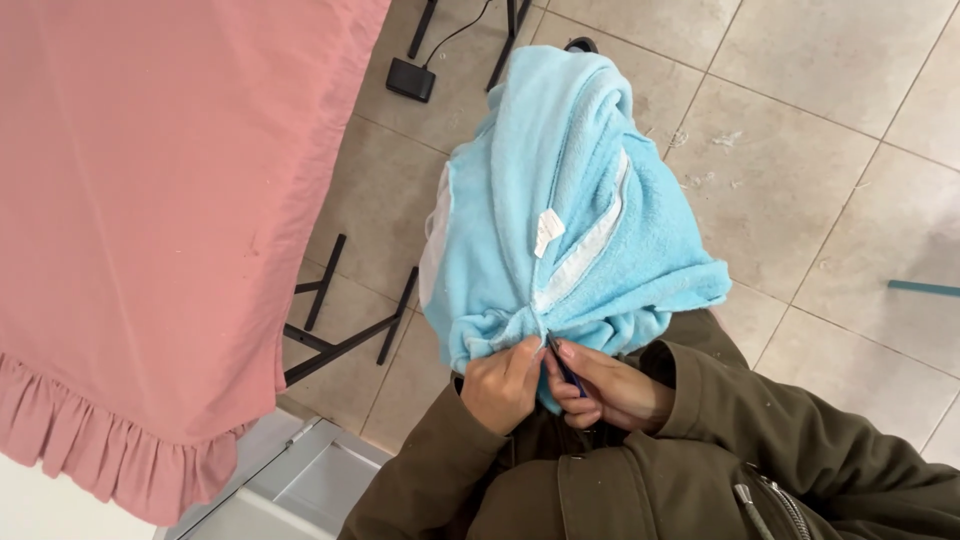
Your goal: The person unfolds a light blue and white fleece fabric and uses a pair of scissors to cut along a seam. They repeatedly reposition and adjust the fabric while cutting.
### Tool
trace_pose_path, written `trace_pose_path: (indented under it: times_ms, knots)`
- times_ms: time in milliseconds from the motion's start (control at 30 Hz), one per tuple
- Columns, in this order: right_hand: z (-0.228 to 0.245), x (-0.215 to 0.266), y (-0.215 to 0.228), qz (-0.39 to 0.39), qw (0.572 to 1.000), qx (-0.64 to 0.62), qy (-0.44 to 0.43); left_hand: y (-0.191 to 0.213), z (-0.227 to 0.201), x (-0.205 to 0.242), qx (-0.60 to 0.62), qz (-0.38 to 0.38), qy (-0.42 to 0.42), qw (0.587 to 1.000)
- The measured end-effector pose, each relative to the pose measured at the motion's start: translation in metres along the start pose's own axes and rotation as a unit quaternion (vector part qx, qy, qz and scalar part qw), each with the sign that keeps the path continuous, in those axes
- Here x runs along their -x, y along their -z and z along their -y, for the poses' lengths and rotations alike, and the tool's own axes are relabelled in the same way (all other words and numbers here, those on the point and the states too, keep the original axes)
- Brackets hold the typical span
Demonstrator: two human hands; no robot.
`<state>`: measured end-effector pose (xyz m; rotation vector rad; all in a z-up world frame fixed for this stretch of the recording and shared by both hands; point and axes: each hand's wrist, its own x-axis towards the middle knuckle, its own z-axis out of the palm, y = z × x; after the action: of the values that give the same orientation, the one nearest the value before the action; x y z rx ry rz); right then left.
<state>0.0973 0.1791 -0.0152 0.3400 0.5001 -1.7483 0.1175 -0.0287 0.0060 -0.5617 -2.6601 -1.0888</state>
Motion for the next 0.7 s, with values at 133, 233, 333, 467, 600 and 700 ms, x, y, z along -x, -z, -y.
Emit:
trace_pose_path:
  times_ms: [133, 233, 333, 467, 600, 700]
  knots:
    - [-0.0042, -0.0059, 0.0032, 0.021, 0.999, -0.007, 0.038, 0.0028, -0.0002, -0.0012, 0.038, 0.019, 0.0, 0.999]
    - [-0.005, -0.0067, 0.0032, 0.054, 0.998, 0.009, 0.041, 0.0037, 0.0004, 0.0003, 0.029, 0.022, 0.001, 0.999]
    - [-0.0052, -0.004, 0.0026, 0.046, 0.999, -0.009, 0.018, 0.0055, 0.0011, -0.0016, 0.048, -0.022, -0.002, 0.999]
    - [-0.0036, -0.0067, 0.0023, 0.023, 0.998, 0.009, 0.051, 0.0045, 0.0037, 0.0018, 0.059, 0.008, -0.009, 0.998]
    - [-0.0016, -0.0065, -0.0004, 0.048, 0.997, 0.025, 0.057, 0.0066, 0.0049, 0.0008, 0.071, 0.014, -0.006, 0.997]
    - [-0.005, -0.0077, 0.0013, 0.04, 0.998, 0.032, 0.042, 0.0066, 0.0065, 0.0024, 0.089, 0.018, -0.01, 0.996]
